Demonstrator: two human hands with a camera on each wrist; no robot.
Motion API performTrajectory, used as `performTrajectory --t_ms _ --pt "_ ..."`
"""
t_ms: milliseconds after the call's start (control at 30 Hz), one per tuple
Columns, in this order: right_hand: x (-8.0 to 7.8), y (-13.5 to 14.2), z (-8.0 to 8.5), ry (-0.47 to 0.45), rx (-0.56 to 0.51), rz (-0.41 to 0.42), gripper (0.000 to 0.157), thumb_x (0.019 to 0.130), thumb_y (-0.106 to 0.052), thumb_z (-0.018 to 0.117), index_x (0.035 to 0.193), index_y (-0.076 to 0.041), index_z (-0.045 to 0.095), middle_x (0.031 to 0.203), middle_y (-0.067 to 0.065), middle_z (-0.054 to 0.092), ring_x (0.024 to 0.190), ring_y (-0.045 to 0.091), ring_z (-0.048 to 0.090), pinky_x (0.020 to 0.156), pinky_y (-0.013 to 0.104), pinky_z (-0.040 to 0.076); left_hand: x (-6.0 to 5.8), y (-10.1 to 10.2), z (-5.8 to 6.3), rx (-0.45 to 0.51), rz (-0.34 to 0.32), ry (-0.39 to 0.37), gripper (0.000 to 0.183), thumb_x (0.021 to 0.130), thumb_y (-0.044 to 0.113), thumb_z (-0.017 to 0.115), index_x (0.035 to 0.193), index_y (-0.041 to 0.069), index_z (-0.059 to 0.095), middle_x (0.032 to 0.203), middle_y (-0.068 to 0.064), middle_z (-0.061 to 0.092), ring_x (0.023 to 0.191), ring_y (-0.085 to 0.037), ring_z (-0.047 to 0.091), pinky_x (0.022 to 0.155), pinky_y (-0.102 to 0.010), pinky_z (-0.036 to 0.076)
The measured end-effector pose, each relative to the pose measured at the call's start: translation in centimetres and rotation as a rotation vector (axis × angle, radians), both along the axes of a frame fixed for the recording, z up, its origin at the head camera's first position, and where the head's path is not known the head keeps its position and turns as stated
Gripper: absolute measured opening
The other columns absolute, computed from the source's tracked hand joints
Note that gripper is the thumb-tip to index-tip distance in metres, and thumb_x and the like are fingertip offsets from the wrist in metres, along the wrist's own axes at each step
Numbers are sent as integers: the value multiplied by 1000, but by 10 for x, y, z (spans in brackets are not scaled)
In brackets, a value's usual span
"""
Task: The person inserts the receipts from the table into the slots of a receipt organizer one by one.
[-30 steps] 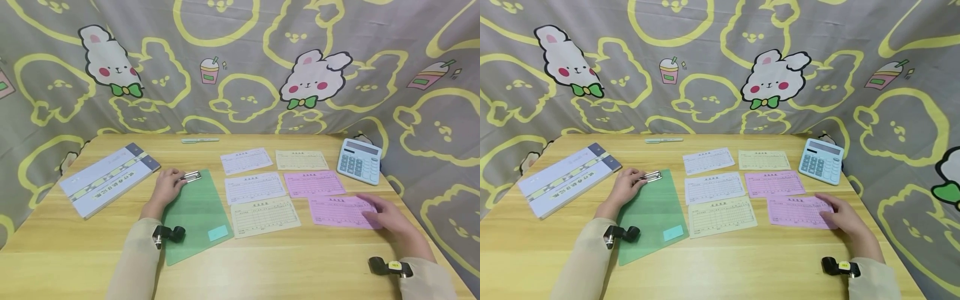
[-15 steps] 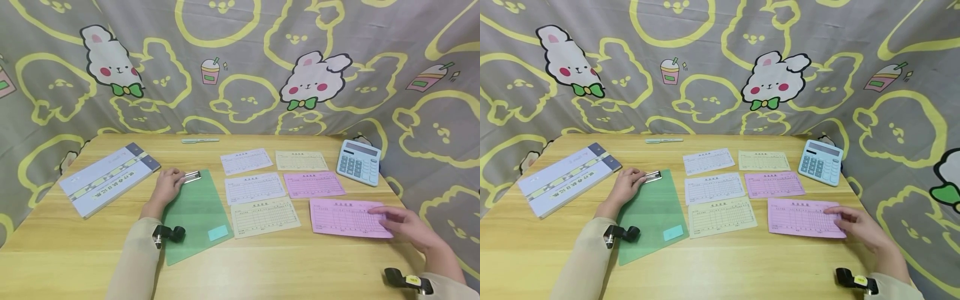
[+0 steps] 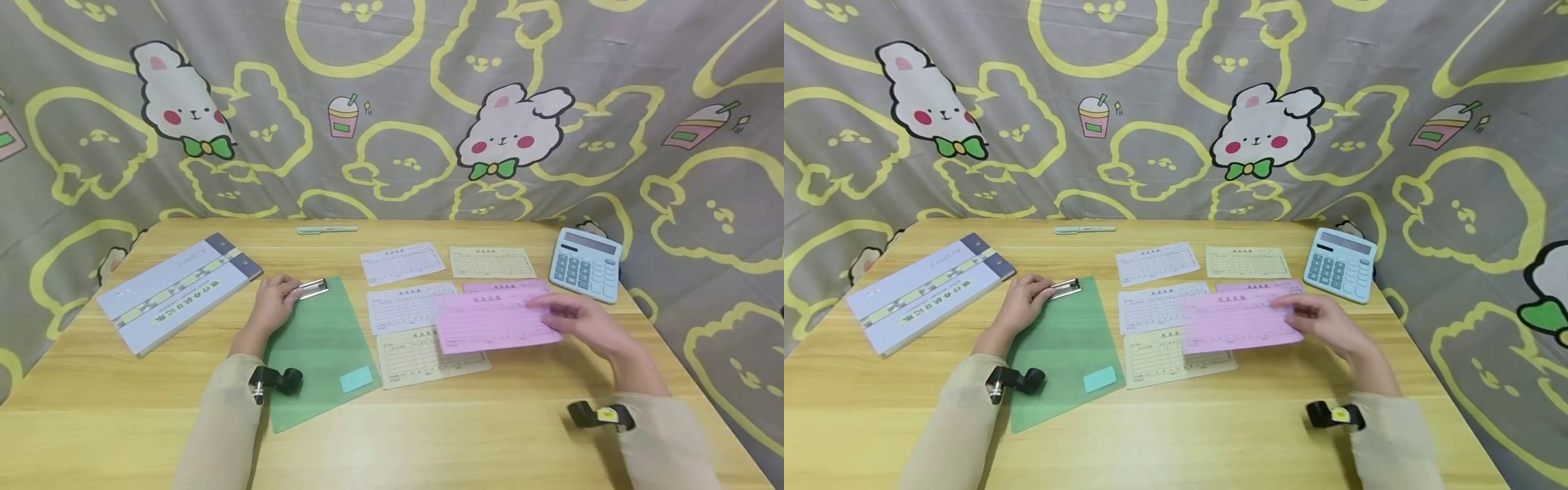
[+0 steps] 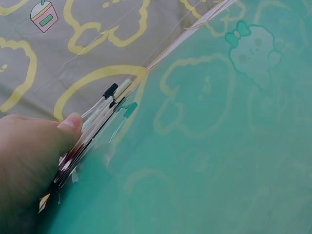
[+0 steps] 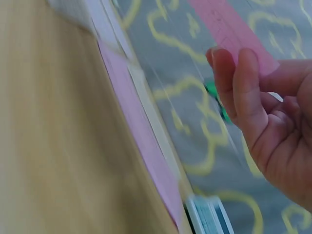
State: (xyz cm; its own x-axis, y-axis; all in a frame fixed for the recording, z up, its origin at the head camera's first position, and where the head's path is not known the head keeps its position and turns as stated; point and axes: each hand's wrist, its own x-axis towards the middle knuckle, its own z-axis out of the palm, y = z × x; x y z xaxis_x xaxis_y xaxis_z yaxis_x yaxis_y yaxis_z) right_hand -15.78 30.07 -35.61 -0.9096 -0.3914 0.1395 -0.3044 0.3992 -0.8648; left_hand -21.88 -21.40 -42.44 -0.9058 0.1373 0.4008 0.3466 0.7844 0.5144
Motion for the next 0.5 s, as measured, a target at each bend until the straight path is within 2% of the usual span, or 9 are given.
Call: performTrajectory --t_ms 167,333,500 --pt "-27 -45 1 -29 3 22 30 76 0 61 106 3 58 110 17 52 88 13 52 68 24 45 -1 0 -1 11 -18 30 17 81 4 58 93 -7 63 88 -19 54 84 -33 43 74 -42 29" --pt "-46 -80 -1 -113 -39 32 29 77 0 60 105 3 58 105 17 55 80 17 55 64 26 47 -1 0 0 19 -13 12 17 82 5 56 92 -7 63 88 -18 54 84 -32 43 76 -42 29" --pt "-57 -108 -7 -172 -126 68 28 76 5 57 104 6 57 99 17 57 73 19 57 62 29 49 -1 -1 0 34 -5 -3 18 83 7 55 92 -6 63 88 -17 55 84 -32 43 76 -41 29"
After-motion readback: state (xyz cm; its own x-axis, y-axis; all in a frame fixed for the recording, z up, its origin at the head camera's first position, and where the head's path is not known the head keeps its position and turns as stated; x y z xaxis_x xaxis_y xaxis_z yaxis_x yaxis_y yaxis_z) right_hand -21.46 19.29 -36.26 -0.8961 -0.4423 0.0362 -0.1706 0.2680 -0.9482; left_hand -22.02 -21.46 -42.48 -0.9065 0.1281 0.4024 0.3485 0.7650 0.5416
